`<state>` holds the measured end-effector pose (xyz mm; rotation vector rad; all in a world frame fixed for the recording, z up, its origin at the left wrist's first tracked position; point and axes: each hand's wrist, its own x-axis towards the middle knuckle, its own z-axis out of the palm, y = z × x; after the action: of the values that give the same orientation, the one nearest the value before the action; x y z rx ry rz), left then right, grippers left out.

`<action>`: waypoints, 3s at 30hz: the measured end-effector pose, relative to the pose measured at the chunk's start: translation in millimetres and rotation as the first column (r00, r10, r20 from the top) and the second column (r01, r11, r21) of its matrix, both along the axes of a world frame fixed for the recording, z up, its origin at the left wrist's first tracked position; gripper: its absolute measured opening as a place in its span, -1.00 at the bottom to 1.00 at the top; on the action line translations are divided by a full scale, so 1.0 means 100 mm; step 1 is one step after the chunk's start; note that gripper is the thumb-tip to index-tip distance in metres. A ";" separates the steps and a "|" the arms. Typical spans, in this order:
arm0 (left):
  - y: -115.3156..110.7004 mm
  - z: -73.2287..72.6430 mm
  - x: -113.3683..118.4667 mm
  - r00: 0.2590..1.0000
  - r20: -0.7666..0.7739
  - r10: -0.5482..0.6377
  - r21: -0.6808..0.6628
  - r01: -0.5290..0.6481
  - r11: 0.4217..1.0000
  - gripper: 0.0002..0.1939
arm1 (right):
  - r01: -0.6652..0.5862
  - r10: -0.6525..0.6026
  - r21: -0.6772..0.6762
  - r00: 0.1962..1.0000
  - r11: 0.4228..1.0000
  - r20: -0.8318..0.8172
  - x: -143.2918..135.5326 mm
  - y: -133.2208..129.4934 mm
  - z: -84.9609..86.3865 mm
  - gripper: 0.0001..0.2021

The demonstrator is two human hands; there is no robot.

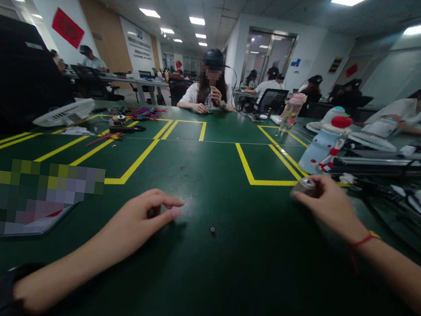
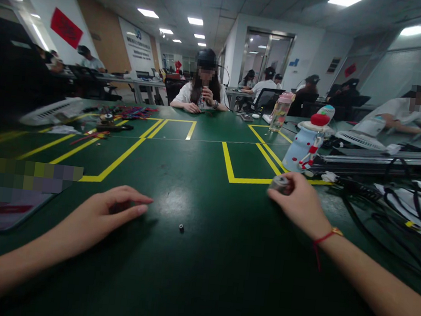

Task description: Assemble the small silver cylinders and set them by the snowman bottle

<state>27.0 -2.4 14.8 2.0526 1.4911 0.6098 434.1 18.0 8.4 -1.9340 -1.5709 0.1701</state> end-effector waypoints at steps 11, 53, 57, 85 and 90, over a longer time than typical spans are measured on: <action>0.06 -0.16 -0.21 0.987 0.007 0.161 -0.018 -0.161 0.987 -0.65 | -0.067 -0.044 0.224 0.890 0.972 0.455 -0.14 -0.16 0.01 -0.39; 0.00 -0.13 -0.19 0.991 0.014 0.136 0.024 -0.136 0.990 -0.69 | 0.290 -0.229 -0.115 0.900 0.950 0.371 0.89 -0.06 0.36 -0.59; 0.00 -0.13 -0.18 0.990 0.007 0.140 0.015 -0.140 0.990 -0.69 | 0.381 -0.325 -0.127 0.888 0.916 0.325 0.94 -0.03 0.33 -0.53; 0.01 -0.14 -0.17 0.994 -0.004 0.106 0.042 -0.105 0.994 -0.70 | -0.714 0.751 0.233 0.633 0.661 -0.189 -1.45 -0.40 -0.05 -0.74; -0.08 -0.02 0.19 0.999 0.040 -0.007 0.135 0.001 0.991 -0.70 | -0.689 0.683 0.144 0.626 0.711 -0.376 -1.42 -0.37 -0.16 -0.51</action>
<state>46.4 -10.1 13.0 2.1299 1.4580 0.7649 292.6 -19.0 -7.3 -1.0845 -1.9209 0.8532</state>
